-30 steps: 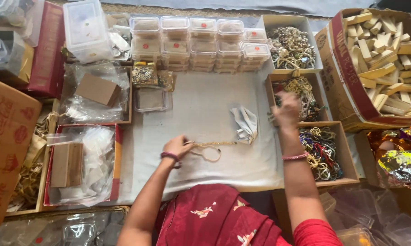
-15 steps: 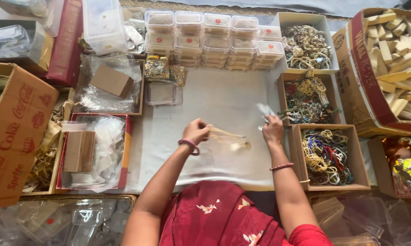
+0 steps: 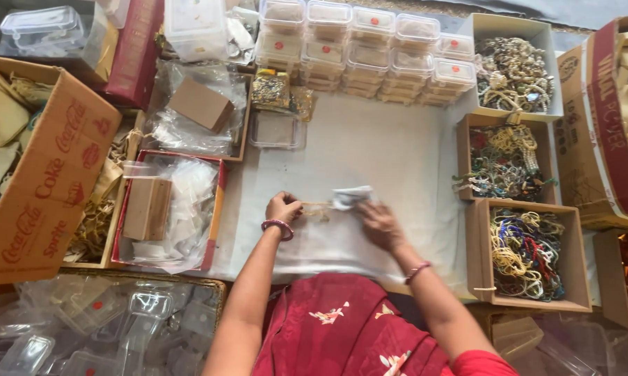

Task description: The person cleans jewelry items with a white cloth and places them into small plastic bags. They then put the bags into small cloth pouches and finally into clear plastic containers, stacking them on the table.

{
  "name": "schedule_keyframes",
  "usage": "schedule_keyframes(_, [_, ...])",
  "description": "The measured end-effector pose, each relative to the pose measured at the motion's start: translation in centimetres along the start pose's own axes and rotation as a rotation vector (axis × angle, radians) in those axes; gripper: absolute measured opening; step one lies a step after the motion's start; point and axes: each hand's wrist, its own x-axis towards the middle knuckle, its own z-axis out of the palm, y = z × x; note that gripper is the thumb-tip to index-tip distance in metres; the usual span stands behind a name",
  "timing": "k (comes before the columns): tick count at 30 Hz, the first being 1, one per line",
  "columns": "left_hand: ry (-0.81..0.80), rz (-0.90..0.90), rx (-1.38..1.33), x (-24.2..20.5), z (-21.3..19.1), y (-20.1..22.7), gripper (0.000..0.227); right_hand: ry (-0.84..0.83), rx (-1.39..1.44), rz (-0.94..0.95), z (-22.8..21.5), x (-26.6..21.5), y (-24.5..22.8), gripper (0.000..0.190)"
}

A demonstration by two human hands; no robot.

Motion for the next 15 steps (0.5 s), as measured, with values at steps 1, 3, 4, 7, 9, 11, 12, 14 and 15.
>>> schedule_keyframes(1, [0.011,-0.002,0.006,-0.3,0.0,0.4,0.017,-0.076,-0.149,0.106,0.2,-1.5,2.2,0.039])
schedule_keyframes(3, [0.029,-0.009,0.003,-0.6,-0.2,1.0,0.017,-0.156,-0.298,0.201,-0.1,-2.8,4.9,0.035])
schedule_keyframes(4, [0.014,-0.008,-0.017,-0.7,-0.3,1.1,0.018,-0.052,-0.257,0.358,-0.4,-2.7,5.3,0.033])
schedule_keyframes(7, [-0.045,0.002,-0.122,1.1,-0.2,-0.9,0.022,0.305,-0.058,0.46,-0.8,0.4,3.8,0.034])
schedule_keyframes(9, [-0.094,0.006,-0.203,1.7,-0.3,-1.6,0.025,0.55,0.101,0.403,-0.3,3.5,0.2,0.039])
schedule_keyframes(11, [-0.142,-0.101,-0.293,1.4,-0.7,-0.4,0.029,0.242,0.053,0.127,0.6,7.1,-5.0,0.048])
schedule_keyframes(12, [-0.141,-0.101,-0.296,1.6,-0.6,-0.5,0.029,0.24,0.052,0.123,0.3,7.5,-6.2,0.048])
schedule_keyframes(14, [-0.162,-0.082,-0.451,1.8,-0.6,-0.8,0.031,0.1,0.105,-0.007,-0.3,8.4,-9.0,0.054])
schedule_keyframes(15, [-0.159,-0.084,-0.453,1.8,-0.5,-0.8,0.031,0.098,0.107,-0.009,0.0,6.9,-7.6,0.054])
